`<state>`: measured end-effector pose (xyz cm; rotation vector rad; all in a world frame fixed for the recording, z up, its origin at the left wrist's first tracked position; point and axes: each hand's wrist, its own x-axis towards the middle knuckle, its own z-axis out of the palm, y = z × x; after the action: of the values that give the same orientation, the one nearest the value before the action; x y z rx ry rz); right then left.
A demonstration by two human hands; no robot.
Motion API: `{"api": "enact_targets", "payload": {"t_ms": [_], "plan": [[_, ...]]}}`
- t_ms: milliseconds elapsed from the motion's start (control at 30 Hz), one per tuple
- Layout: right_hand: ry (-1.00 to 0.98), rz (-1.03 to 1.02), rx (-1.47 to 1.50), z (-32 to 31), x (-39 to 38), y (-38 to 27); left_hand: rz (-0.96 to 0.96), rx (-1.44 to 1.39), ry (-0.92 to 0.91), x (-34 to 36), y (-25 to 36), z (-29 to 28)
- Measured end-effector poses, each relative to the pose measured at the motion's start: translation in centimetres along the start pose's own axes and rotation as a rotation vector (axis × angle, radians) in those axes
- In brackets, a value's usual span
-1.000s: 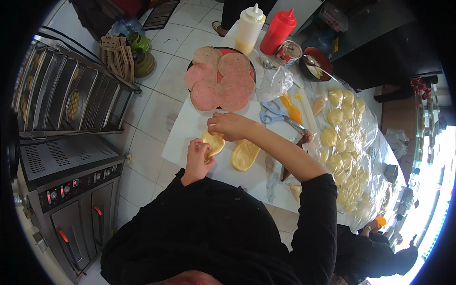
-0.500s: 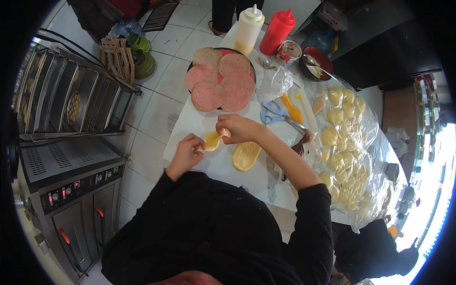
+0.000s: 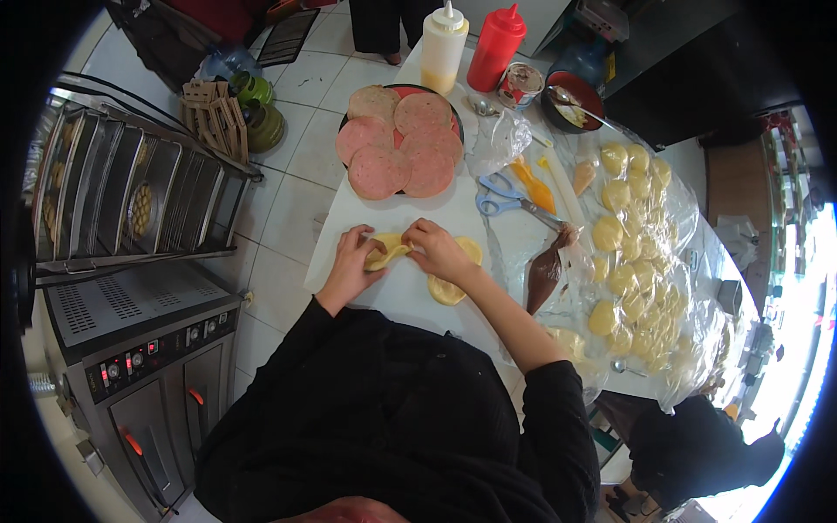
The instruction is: The person rolls out dough using a rolling pin, places a slice of ham and a spread onto the dough, rolls it into a shape, and places it onto a baking tray.
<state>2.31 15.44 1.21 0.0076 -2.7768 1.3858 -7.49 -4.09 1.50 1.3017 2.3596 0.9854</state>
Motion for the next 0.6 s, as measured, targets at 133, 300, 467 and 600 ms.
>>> {"api": "enact_targets", "payload": {"t_ms": [133, 300, 467, 600], "plan": [[0.035, 0.037, 0.109, 0.2, -0.5, 0.2, 0.015, -0.14, -0.032, 1.3, -1.6, 0.5], [0.226, 0.011, -0.169, 0.4, -0.9, 0.0, 0.003, 0.05, -0.165, 2.1, -0.7, 0.2], [0.149, 0.083, -0.011, 0.3, -1.0, 0.7, -0.001, -0.048, -0.071, 1.1, -0.2, 0.5], [0.179, 0.125, 0.063, 0.7, -1.1, 0.7, 0.025, 0.091, -0.003, 0.7, -0.8, 0.8]]}}
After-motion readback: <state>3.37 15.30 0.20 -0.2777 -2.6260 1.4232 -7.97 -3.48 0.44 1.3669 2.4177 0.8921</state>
